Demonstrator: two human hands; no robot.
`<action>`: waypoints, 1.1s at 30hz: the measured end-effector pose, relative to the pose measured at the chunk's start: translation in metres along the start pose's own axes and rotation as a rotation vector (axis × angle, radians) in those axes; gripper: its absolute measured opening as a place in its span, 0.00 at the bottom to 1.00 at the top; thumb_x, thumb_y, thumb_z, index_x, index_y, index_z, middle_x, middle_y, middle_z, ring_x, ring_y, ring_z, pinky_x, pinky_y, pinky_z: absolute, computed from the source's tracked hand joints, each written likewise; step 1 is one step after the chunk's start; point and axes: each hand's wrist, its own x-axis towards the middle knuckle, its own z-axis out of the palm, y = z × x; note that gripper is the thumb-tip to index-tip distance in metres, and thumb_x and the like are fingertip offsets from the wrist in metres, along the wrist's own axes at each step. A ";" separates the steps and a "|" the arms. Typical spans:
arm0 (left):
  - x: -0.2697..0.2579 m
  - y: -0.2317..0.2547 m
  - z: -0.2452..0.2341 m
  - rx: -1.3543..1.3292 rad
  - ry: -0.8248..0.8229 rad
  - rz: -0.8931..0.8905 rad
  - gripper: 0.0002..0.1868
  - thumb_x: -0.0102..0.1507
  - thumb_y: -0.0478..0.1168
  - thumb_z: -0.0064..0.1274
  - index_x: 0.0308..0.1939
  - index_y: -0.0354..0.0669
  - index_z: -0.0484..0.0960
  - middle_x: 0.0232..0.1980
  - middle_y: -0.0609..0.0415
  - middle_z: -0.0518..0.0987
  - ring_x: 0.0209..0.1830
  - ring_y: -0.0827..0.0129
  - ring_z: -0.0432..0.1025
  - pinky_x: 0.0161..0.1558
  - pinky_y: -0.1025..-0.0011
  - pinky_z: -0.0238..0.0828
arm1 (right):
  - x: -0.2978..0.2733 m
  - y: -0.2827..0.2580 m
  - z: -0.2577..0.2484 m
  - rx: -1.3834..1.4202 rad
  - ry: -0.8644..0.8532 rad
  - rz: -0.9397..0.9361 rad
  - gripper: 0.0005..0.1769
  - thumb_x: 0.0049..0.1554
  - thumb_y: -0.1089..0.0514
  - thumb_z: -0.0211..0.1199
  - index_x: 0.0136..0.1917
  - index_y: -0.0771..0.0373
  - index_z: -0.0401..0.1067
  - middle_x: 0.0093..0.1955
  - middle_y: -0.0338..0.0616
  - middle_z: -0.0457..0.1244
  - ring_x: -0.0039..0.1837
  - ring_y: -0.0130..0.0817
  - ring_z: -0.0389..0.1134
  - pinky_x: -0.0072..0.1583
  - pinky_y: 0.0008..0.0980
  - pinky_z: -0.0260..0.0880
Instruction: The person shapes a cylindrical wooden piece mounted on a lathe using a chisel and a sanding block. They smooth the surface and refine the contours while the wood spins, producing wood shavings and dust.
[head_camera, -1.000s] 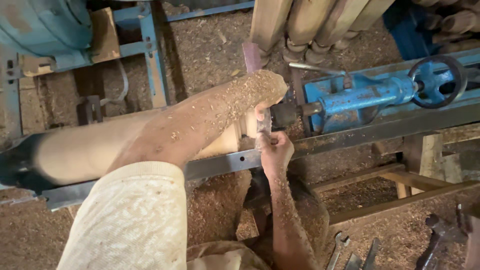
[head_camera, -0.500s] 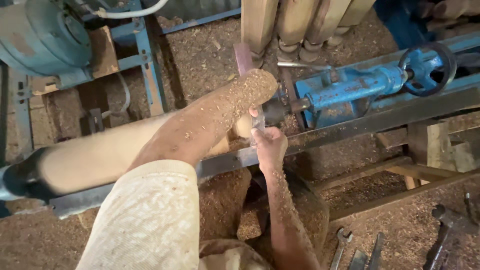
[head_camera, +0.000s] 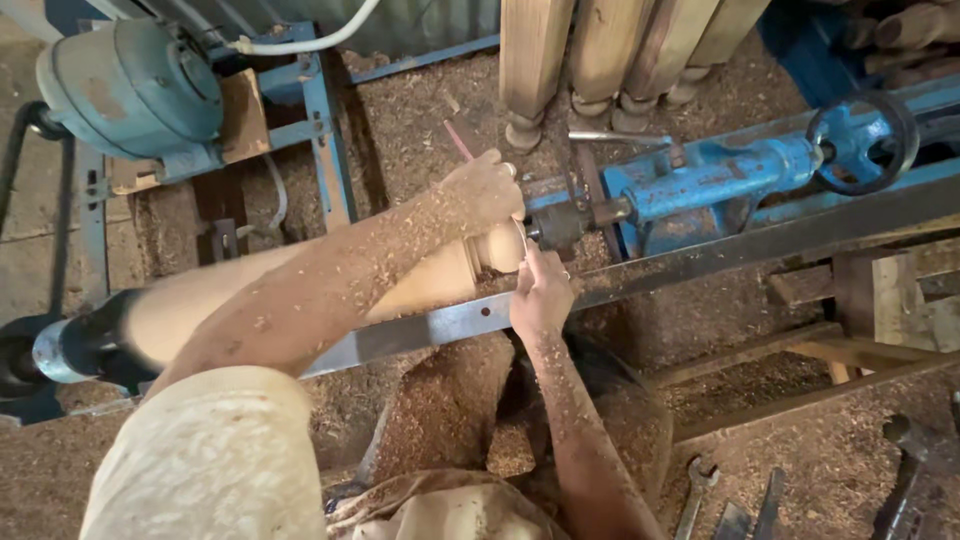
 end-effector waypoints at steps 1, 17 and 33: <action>-0.001 0.001 -0.001 -0.015 -0.014 -0.004 0.08 0.57 0.46 0.54 0.31 0.67 0.89 0.30 0.65 0.82 0.40 0.68 0.74 0.44 0.63 0.63 | 0.001 0.000 0.000 -0.011 0.008 0.007 0.22 0.56 0.66 0.60 0.63 0.59 0.74 0.48 0.47 0.66 0.51 0.52 0.69 0.51 0.48 0.68; -0.031 0.007 -0.041 -0.110 -0.298 0.009 0.29 0.57 0.35 0.51 0.64 0.57 0.80 0.71 0.63 0.75 0.73 0.61 0.64 0.60 0.59 0.61 | -0.013 -0.003 -0.011 -0.145 -0.025 -0.167 0.37 0.43 0.65 0.66 0.67 0.66 0.68 0.52 0.45 0.63 0.54 0.46 0.66 0.52 0.42 0.71; -0.014 0.021 -0.058 0.151 -0.305 0.061 0.06 0.64 0.43 0.50 0.38 0.60 0.83 0.38 0.64 0.82 0.49 0.70 0.75 0.59 0.61 0.59 | -0.017 -0.027 -0.011 0.394 0.200 0.040 0.07 0.60 0.66 0.63 0.53 0.62 0.75 0.44 0.49 0.67 0.46 0.46 0.70 0.47 0.39 0.70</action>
